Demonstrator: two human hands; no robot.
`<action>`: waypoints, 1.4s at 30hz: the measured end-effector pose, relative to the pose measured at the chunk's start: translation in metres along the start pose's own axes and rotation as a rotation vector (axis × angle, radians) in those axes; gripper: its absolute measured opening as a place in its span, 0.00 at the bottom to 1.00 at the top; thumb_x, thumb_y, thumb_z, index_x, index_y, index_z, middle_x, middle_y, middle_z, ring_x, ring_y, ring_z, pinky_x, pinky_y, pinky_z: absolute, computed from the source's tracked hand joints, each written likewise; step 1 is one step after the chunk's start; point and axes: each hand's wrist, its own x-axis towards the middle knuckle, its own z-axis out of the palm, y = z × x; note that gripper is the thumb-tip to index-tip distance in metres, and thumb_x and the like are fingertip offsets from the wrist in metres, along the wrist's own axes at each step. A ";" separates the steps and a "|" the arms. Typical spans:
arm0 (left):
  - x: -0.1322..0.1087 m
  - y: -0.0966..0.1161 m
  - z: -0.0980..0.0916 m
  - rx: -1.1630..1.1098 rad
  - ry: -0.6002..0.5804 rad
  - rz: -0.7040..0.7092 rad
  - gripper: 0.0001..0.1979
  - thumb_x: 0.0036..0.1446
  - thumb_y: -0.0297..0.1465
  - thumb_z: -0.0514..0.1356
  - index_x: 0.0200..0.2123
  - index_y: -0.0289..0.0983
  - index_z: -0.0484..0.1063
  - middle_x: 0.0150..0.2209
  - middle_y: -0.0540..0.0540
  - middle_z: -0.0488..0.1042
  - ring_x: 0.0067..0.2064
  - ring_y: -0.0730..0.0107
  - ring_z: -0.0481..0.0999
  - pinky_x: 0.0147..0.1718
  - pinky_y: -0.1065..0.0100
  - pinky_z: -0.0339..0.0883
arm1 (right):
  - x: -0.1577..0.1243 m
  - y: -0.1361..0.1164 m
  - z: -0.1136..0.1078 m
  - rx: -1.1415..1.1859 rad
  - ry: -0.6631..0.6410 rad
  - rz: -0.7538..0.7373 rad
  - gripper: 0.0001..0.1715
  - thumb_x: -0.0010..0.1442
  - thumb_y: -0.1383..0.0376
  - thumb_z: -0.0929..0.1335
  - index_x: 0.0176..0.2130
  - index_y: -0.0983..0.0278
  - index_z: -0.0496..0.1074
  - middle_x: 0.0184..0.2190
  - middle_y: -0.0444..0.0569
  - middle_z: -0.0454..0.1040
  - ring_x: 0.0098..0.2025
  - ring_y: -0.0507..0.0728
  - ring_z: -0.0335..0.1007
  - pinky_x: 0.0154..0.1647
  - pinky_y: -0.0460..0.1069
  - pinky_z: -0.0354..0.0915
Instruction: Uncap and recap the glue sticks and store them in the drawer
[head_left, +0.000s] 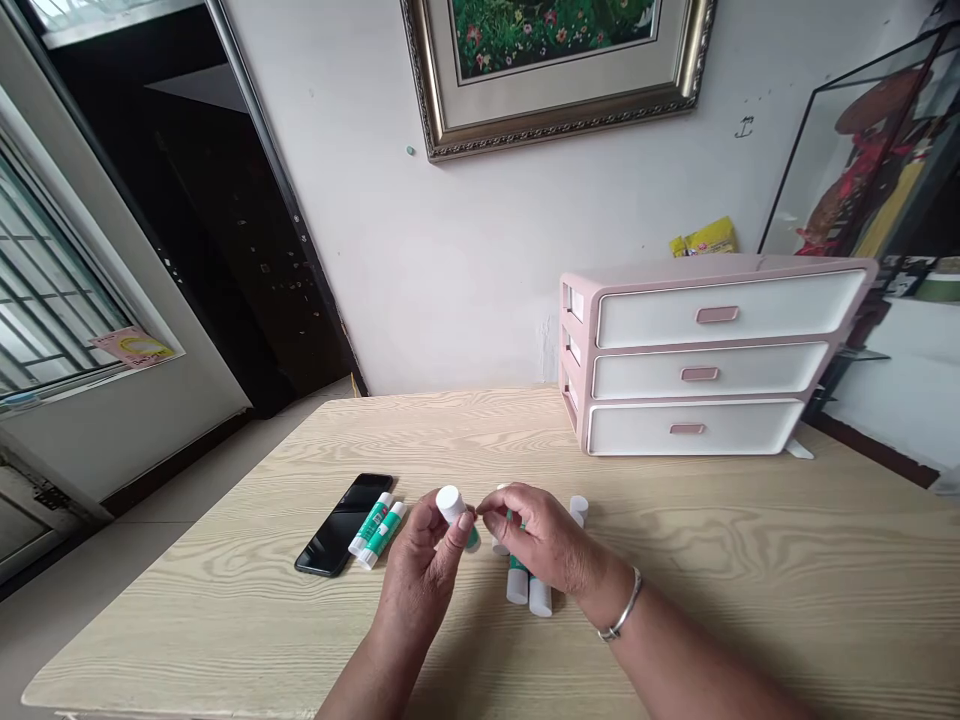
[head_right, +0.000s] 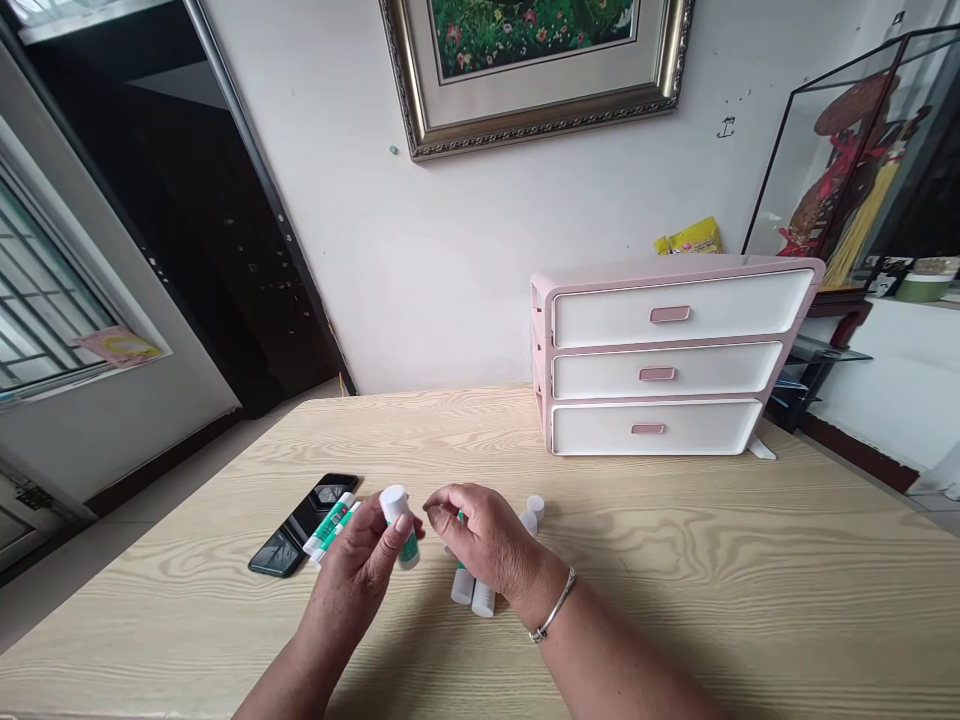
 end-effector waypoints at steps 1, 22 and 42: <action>0.000 0.001 0.001 0.048 -0.025 0.012 0.18 0.65 0.45 0.56 0.49 0.39 0.71 0.38 0.46 0.78 0.37 0.66 0.77 0.38 0.66 0.71 | -0.001 -0.001 -0.001 0.064 -0.001 0.036 0.17 0.70 0.56 0.62 0.45 0.61 0.75 0.33 0.46 0.76 0.34 0.53 0.71 0.36 0.47 0.65; -0.014 0.034 0.017 0.089 -0.355 -0.075 0.20 0.65 0.48 0.54 0.34 0.37 0.72 0.29 0.48 0.72 0.31 0.70 0.67 0.31 0.71 0.62 | 0.001 0.009 0.012 0.194 0.112 0.193 0.12 0.58 0.65 0.61 0.35 0.61 0.74 0.19 0.39 0.61 0.21 0.50 0.55 0.22 0.44 0.56; 0.003 -0.032 -0.039 1.279 -0.039 -0.131 0.14 0.66 0.35 0.55 0.46 0.38 0.77 0.47 0.38 0.77 0.50 0.50 0.75 0.48 0.57 0.68 | 0.015 0.035 -0.053 -0.312 0.616 0.315 0.17 0.63 0.57 0.61 0.38 0.62 0.74 0.23 0.44 0.71 0.27 0.55 0.66 0.30 0.47 0.58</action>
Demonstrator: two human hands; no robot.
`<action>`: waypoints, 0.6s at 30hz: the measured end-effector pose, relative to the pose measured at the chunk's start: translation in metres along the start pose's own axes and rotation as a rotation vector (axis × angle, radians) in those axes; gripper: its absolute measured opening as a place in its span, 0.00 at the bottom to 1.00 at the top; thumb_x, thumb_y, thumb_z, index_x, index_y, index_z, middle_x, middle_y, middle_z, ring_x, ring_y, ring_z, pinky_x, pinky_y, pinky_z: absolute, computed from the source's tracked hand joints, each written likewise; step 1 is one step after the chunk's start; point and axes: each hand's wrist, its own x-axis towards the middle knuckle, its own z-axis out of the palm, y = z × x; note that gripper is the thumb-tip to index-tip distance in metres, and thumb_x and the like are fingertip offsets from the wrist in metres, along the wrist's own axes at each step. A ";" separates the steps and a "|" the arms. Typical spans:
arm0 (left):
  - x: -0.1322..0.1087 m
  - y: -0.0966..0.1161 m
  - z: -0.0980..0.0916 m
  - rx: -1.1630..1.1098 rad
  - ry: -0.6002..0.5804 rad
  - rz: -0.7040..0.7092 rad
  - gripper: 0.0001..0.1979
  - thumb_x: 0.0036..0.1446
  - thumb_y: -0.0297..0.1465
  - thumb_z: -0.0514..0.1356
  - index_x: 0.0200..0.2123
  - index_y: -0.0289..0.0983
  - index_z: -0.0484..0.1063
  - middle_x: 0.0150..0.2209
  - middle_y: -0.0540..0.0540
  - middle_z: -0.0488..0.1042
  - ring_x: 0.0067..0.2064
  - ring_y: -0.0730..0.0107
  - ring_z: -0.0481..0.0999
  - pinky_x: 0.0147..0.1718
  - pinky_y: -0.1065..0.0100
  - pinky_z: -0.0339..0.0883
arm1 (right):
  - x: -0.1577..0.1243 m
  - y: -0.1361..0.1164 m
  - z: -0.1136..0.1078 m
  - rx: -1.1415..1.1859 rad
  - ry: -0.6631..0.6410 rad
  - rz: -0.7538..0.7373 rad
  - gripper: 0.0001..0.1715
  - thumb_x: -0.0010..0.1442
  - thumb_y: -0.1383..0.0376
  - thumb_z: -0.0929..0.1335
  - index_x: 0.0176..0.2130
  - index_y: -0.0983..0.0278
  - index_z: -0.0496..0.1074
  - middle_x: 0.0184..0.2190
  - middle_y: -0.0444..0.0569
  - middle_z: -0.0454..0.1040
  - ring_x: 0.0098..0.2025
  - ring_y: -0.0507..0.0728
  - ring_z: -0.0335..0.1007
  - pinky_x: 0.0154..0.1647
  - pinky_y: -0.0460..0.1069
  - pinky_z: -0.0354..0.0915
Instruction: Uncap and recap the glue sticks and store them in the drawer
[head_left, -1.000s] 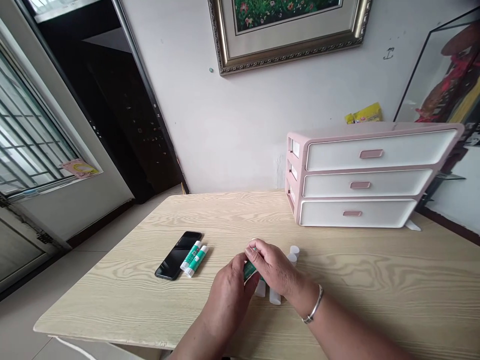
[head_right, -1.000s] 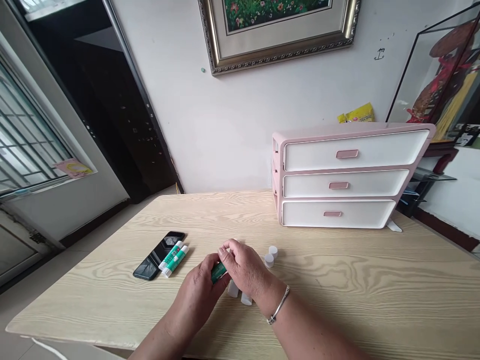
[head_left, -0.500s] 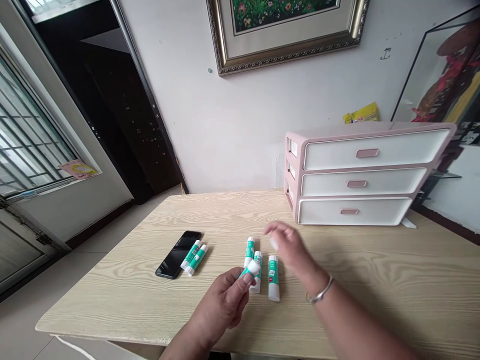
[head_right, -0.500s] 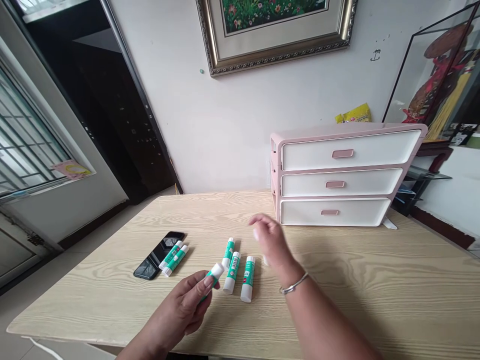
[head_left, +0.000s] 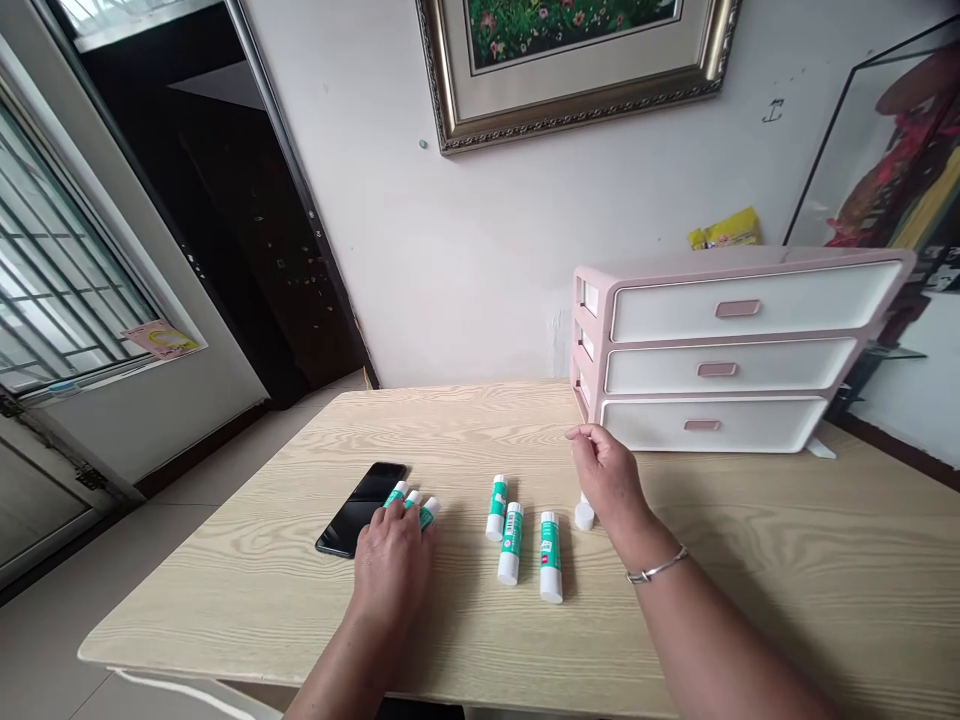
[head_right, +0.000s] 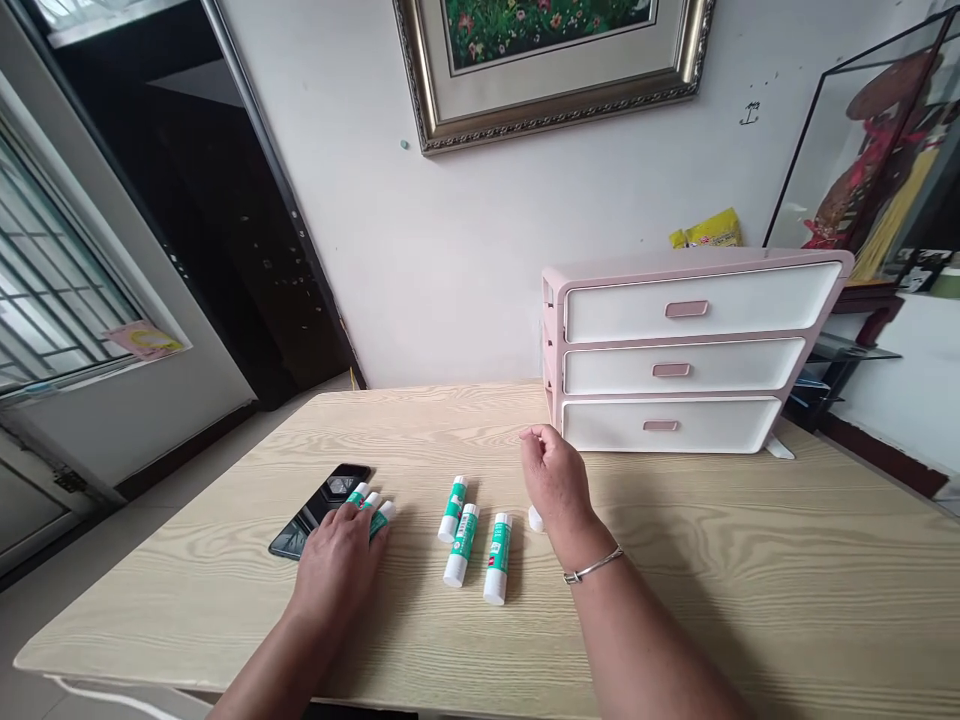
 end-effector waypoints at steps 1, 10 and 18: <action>0.002 -0.001 0.002 0.015 -0.009 -0.004 0.14 0.66 0.35 0.55 0.46 0.38 0.77 0.47 0.38 0.77 0.49 0.51 0.75 0.47 0.57 0.67 | 0.001 -0.001 -0.002 -0.006 0.006 0.005 0.17 0.63 0.56 0.61 0.37 0.62 0.74 0.23 0.44 0.72 0.27 0.55 0.66 0.30 0.47 0.57; 0.013 -0.010 0.009 0.057 0.010 -0.028 0.15 0.66 0.35 0.54 0.51 0.34 0.74 0.46 0.37 0.77 0.48 0.53 0.76 0.46 0.61 0.67 | 0.005 0.000 -0.004 -0.305 -0.135 0.022 0.19 0.65 0.58 0.59 0.39 0.60 0.76 0.31 0.48 0.78 0.33 0.56 0.70 0.32 0.47 0.56; 0.010 -0.013 0.018 -0.049 0.109 0.005 0.19 0.67 0.41 0.52 0.48 0.34 0.74 0.45 0.36 0.76 0.48 0.52 0.75 0.46 0.59 0.65 | 0.020 0.012 -0.022 -0.590 -0.332 0.175 0.17 0.63 0.58 0.62 0.38 0.61 0.77 0.38 0.54 0.80 0.40 0.61 0.74 0.32 0.49 0.56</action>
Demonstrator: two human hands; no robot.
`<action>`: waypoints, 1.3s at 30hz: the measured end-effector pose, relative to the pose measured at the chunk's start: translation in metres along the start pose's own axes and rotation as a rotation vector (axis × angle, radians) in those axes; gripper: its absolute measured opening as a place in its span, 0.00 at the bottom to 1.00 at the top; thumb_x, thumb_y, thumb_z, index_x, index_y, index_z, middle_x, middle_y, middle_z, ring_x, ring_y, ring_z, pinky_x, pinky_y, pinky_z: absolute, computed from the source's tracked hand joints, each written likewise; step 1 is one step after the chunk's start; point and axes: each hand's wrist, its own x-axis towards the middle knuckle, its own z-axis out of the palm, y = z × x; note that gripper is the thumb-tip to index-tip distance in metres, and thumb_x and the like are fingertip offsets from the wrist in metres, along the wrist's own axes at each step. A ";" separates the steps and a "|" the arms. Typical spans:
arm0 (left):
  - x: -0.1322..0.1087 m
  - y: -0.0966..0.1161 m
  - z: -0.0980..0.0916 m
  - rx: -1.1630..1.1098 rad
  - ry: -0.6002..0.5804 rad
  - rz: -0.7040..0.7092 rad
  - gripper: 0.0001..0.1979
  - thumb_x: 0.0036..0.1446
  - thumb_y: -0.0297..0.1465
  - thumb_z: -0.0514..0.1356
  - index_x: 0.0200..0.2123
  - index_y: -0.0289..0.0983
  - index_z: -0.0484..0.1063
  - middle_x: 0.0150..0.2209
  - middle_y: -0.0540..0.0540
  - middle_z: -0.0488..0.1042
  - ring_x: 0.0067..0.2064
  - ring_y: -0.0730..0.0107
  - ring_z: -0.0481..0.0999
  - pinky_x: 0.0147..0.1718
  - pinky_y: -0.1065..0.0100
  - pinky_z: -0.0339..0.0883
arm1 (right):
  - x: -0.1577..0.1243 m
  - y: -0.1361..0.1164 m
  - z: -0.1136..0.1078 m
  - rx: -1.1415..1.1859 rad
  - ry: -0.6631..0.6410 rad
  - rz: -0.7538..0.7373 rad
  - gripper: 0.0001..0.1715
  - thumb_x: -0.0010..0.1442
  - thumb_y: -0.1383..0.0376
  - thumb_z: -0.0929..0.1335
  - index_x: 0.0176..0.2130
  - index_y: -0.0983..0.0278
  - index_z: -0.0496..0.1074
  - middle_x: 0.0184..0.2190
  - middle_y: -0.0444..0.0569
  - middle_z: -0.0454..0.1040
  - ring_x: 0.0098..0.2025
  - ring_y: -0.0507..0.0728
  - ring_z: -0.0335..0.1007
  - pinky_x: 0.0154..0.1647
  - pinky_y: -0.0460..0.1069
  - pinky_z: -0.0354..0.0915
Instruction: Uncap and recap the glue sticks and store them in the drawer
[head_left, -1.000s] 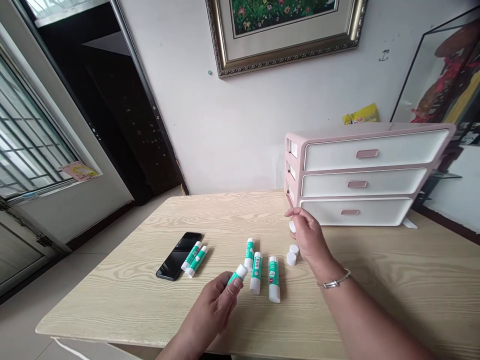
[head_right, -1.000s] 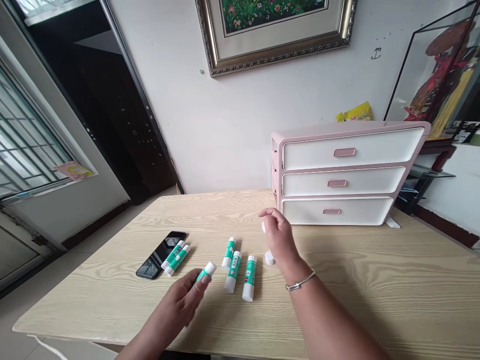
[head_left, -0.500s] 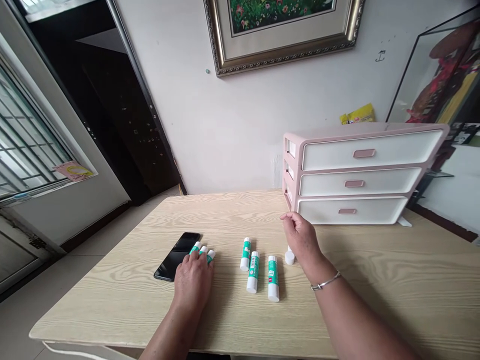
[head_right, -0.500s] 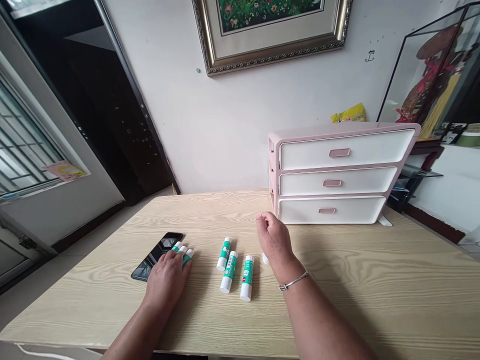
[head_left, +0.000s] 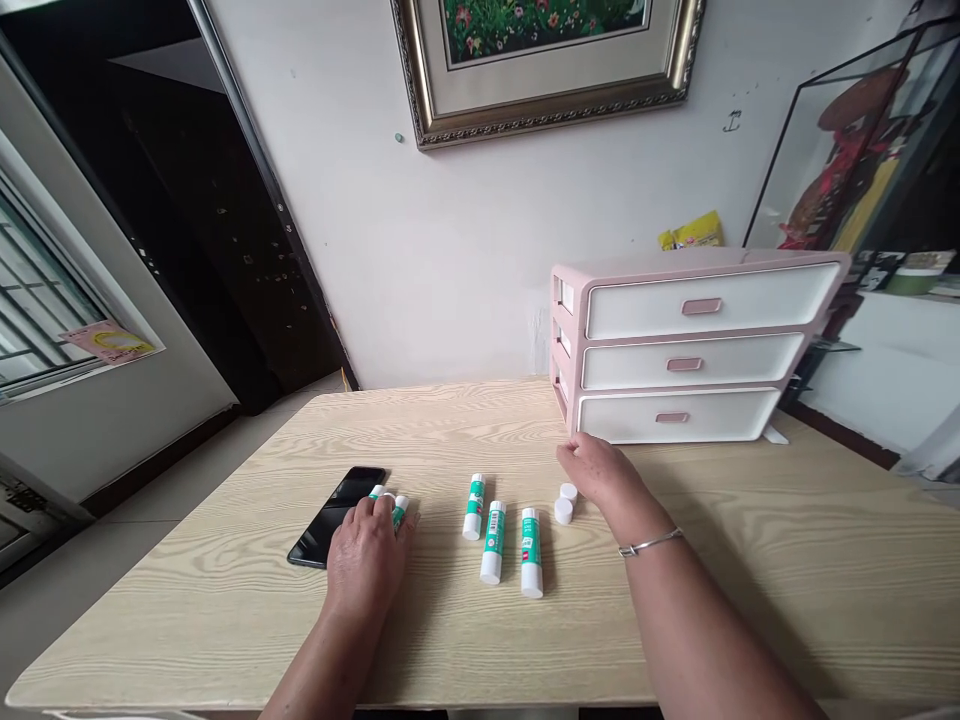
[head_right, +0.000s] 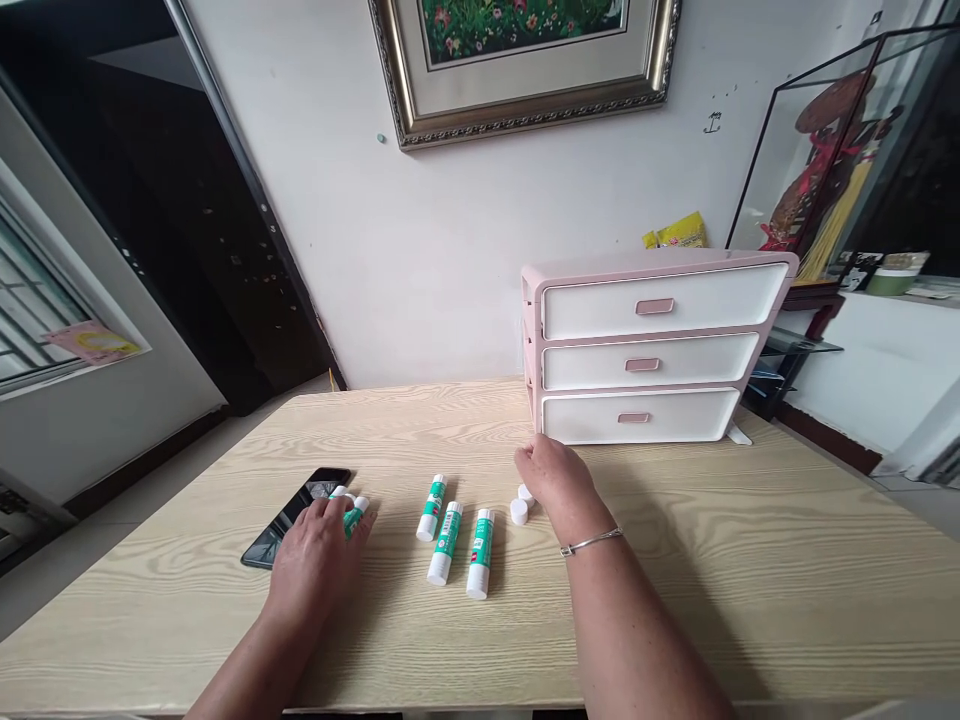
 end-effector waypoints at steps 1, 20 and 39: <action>-0.001 0.001 0.003 -0.059 0.013 0.010 0.19 0.67 0.42 0.51 0.48 0.35 0.73 0.46 0.37 0.76 0.48 0.52 0.75 0.46 0.60 0.65 | -0.001 0.001 -0.001 -0.013 -0.019 0.001 0.17 0.62 0.58 0.62 0.38 0.62 0.77 0.38 0.54 0.80 0.40 0.61 0.74 0.32 0.49 0.56; 0.009 0.071 -0.014 -0.546 -0.312 0.012 0.16 0.60 0.41 0.57 0.46 0.39 0.74 0.47 0.41 0.77 0.43 0.59 0.77 0.37 0.66 0.61 | -0.005 0.002 0.034 -0.052 -0.144 -0.238 0.04 0.55 0.67 0.69 0.34 0.62 0.75 0.35 0.48 0.80 0.37 0.56 0.73 0.33 0.47 0.54; 0.004 0.070 -0.009 -0.523 -0.284 -0.083 0.08 0.55 0.34 0.58 0.33 0.40 0.77 0.37 0.44 0.80 0.36 0.63 0.76 0.32 0.68 0.58 | -0.009 0.000 0.027 0.008 -0.232 -0.248 0.11 0.54 0.70 0.69 0.38 0.63 0.78 0.33 0.49 0.79 0.35 0.55 0.72 0.31 0.46 0.55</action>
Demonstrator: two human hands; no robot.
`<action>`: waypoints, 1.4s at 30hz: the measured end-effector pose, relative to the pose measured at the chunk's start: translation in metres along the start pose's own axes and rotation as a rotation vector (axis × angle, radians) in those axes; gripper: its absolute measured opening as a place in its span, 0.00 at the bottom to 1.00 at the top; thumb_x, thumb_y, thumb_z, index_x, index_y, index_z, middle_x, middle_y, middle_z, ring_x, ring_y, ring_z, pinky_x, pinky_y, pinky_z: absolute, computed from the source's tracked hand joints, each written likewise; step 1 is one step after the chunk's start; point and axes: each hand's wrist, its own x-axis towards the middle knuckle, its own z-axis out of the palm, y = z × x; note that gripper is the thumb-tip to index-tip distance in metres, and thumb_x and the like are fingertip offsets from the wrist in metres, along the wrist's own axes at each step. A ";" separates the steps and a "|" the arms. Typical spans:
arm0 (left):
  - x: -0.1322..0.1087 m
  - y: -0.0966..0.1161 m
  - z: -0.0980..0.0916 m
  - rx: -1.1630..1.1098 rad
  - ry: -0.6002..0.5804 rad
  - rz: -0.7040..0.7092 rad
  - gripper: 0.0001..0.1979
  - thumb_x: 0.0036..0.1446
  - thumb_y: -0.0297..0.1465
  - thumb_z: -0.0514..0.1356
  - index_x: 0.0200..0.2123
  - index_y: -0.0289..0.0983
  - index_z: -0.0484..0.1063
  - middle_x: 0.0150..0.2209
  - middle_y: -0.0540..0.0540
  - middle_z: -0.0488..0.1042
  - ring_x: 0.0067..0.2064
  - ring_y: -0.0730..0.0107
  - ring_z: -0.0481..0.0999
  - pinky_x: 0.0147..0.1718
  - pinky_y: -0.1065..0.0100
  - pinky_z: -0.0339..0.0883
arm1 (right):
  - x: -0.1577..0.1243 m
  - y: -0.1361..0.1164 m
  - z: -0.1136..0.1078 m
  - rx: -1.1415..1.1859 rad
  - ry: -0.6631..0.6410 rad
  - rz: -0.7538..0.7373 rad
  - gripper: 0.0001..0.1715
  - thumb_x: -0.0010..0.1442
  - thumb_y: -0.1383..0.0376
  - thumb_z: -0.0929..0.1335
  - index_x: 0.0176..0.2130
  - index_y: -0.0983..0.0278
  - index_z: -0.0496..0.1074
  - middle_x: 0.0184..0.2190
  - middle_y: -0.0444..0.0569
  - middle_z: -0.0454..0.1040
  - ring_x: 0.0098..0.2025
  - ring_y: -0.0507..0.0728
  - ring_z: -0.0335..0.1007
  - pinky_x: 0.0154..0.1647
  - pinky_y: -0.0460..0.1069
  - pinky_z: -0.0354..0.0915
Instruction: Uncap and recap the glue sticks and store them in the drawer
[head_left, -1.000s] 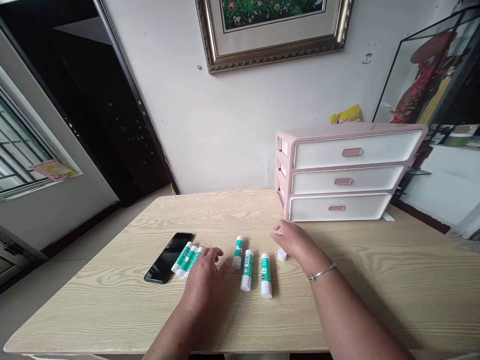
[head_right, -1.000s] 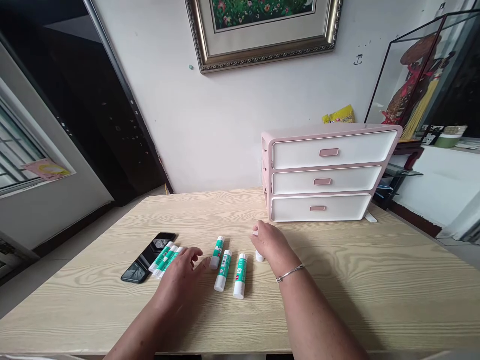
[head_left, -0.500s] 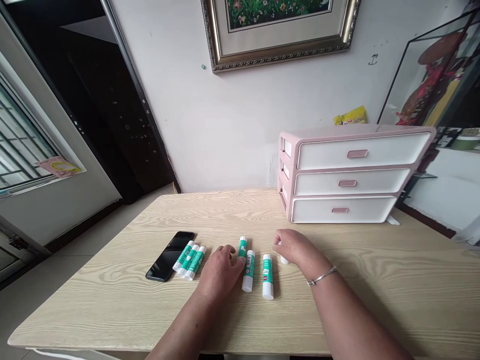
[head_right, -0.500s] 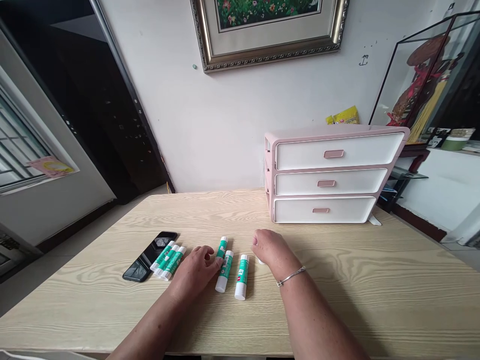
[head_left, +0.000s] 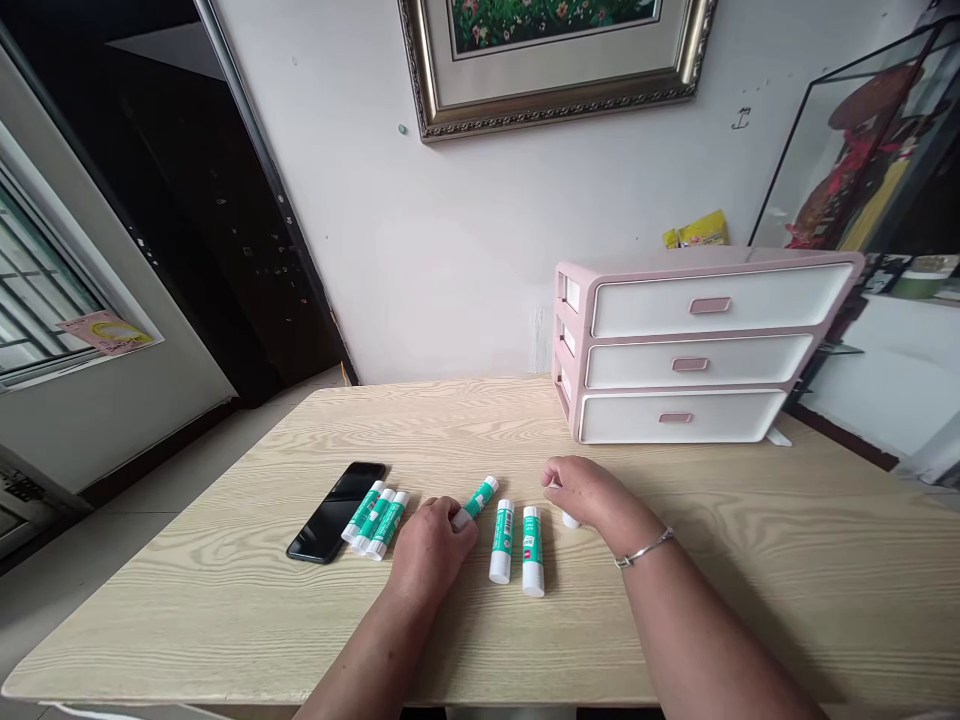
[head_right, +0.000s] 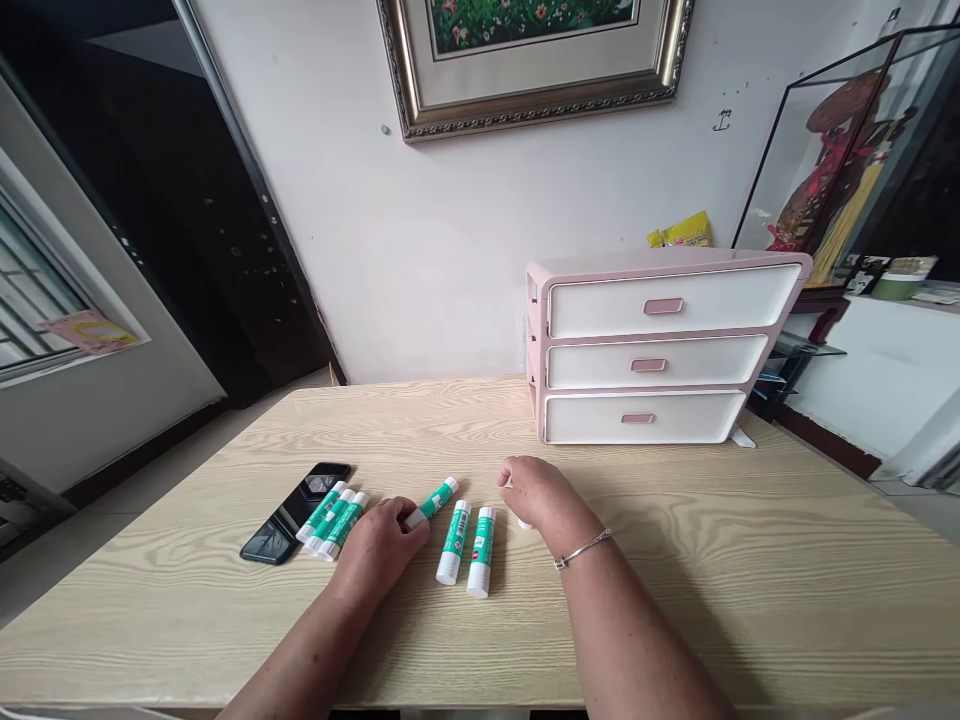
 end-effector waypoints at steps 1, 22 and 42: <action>0.000 -0.001 0.000 -0.010 0.004 -0.009 0.08 0.55 0.34 0.58 0.34 0.40 0.77 0.36 0.45 0.80 0.36 0.64 0.76 0.32 0.68 0.59 | 0.000 -0.001 0.000 0.013 -0.002 -0.009 0.11 0.55 0.70 0.68 0.39 0.62 0.78 0.33 0.48 0.79 0.35 0.54 0.71 0.31 0.46 0.55; 0.000 -0.017 -0.010 -0.737 0.146 0.002 0.22 0.54 0.50 0.63 0.38 0.35 0.75 0.31 0.47 0.78 0.33 0.65 0.75 0.35 0.68 0.68 | -0.004 0.004 -0.007 0.081 -0.005 -0.012 0.15 0.54 0.75 0.65 0.39 0.63 0.76 0.37 0.48 0.79 0.37 0.54 0.73 0.34 0.45 0.60; -0.020 0.015 0.000 -0.241 -0.012 0.279 0.09 0.59 0.29 0.56 0.43 0.40 0.74 0.37 0.45 0.79 0.37 0.63 0.77 0.36 0.67 0.63 | -0.042 -0.077 0.016 0.486 0.076 -0.449 0.19 0.71 0.52 0.60 0.42 0.61 0.71 0.29 0.44 0.76 0.32 0.53 0.70 0.36 0.47 0.62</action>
